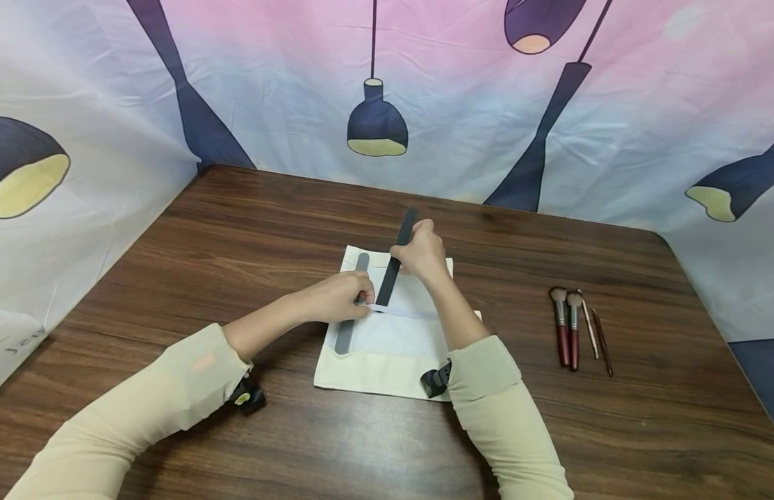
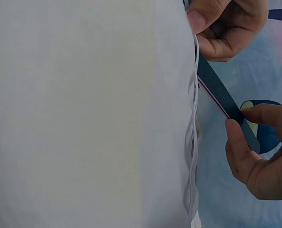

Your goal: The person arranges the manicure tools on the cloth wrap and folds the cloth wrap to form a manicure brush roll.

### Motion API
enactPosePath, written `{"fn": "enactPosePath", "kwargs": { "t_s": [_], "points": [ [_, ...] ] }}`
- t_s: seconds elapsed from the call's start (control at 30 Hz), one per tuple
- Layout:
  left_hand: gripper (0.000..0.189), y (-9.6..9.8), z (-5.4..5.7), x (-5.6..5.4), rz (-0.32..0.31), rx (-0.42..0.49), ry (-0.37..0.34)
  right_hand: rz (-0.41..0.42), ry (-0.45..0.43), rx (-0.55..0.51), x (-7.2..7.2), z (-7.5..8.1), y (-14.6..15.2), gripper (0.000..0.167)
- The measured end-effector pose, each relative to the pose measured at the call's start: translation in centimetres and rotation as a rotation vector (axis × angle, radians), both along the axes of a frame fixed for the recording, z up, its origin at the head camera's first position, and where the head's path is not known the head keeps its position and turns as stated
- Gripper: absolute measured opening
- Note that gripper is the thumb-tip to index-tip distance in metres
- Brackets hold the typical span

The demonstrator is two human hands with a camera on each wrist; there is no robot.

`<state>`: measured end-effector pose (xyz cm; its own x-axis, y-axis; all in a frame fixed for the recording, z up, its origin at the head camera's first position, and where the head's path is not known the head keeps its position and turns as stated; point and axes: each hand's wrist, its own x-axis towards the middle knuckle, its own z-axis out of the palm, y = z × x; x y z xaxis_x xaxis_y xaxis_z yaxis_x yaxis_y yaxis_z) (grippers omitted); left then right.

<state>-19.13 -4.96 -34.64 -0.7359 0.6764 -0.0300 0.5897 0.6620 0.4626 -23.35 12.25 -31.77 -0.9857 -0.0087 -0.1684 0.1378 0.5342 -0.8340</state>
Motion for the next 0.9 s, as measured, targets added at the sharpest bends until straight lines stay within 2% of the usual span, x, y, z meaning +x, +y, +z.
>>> {"fn": "enactPosePath", "kwargs": {
  "t_s": [0.27,0.57,0.77,0.9],
  "points": [
    [0.007,0.1,0.2,0.0,-0.002,0.005,-0.014,0.039,-0.038,0.042,0.2,0.0,-0.5,0.053],
    [0.007,0.1,0.4,0.0,0.000,0.011,-0.027,0.129,-0.122,-0.013,0.6,0.0,-0.4,0.049],
    [0.007,0.1,0.6,0.1,0.010,0.013,-0.030,0.199,-0.188,-0.106,0.7,-0.2,0.2,0.032],
    [0.006,0.0,0.7,0.1,0.014,0.014,-0.040,0.222,-0.216,-0.120,0.8,-0.2,0.6,0.023]
  ]
}}
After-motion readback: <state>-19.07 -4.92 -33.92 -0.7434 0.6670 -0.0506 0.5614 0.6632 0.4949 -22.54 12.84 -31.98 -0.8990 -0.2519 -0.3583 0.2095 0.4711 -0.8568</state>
